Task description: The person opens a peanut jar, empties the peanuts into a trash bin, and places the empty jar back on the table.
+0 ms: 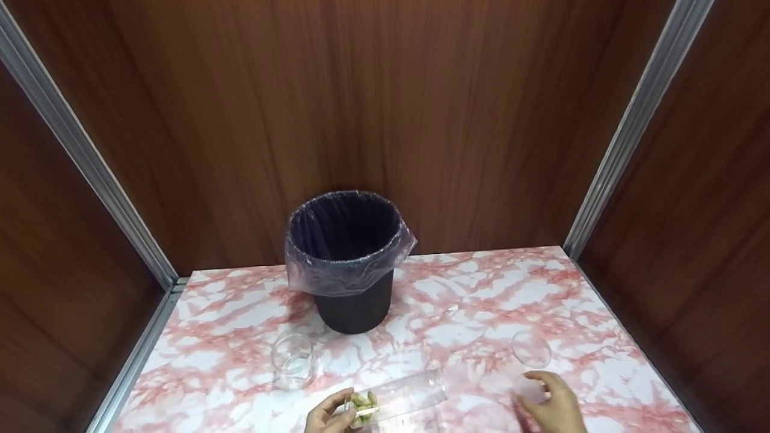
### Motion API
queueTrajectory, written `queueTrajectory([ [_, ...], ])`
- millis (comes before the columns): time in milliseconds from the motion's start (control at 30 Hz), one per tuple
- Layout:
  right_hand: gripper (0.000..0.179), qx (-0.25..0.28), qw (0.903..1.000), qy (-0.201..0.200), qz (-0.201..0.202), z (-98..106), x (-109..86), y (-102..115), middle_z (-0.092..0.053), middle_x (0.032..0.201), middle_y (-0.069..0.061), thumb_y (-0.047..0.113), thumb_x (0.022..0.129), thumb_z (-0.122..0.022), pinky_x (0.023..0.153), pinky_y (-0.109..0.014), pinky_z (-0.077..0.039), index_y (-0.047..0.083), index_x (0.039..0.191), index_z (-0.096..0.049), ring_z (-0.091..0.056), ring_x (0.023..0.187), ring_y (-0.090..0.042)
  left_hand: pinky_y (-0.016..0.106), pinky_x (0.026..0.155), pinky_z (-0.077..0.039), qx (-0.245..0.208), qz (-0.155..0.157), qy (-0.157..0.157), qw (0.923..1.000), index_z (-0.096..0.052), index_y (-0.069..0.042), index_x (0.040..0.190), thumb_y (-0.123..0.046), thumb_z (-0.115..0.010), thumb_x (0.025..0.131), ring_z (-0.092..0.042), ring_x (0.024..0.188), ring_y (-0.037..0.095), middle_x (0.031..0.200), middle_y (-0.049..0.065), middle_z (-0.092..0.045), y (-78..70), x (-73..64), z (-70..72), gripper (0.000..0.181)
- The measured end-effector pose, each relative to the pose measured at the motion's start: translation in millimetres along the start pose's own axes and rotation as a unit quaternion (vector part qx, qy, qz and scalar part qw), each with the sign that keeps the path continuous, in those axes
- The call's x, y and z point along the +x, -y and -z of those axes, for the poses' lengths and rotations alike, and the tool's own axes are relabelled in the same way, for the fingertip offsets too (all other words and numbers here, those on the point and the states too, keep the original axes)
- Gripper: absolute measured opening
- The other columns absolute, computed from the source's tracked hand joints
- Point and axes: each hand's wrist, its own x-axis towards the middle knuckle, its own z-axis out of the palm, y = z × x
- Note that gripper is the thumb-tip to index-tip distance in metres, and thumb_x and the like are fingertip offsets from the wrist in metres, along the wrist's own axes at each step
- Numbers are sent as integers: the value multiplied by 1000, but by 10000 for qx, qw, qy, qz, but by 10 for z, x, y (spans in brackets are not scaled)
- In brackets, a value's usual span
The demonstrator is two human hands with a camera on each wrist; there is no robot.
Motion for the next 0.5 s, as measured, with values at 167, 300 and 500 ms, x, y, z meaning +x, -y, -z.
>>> queueTrajectory([
  [167, 38, -260, 9995, -125, 153, 102, 76, -218, -62, 106, -21, 4, 68, -85, 71, -47, -55, 1, 101, -68, -60, 90, -40, 42, 80, -57, -23, -63, -101, 9999, -42, 15, 136, -21, -71, 90, -67, 91, 24, 116, 12, -58, 11, -9, 5, 65],
  [300, 40, -419, 9976, 418, -350, 159, 82, -351, -58, 114, -26, 11, 74, -83, 84, -59, -49, -2, 107, -65, -56, 103, -49, 37, 76, -58, 139, -391, -205, 9989, -49, 17, 129, -10, -68, 90, -66, 90, 19, 111, 11, -61, 121, -9, 37, 50],
  [500, 42, -611, 9916, 896, -711, 186, 72, -486, -56, 118, -27, 21, 75, -84, 89, -62, -45, 0, 107, -65, -51, 110, -53, 33, 76, -57, 26, -6, -345, 9994, -61, 7, 124, -12, -72, 87, -64, 92, 21, 109, 8, -62, 211, 12, 80, 44],
])
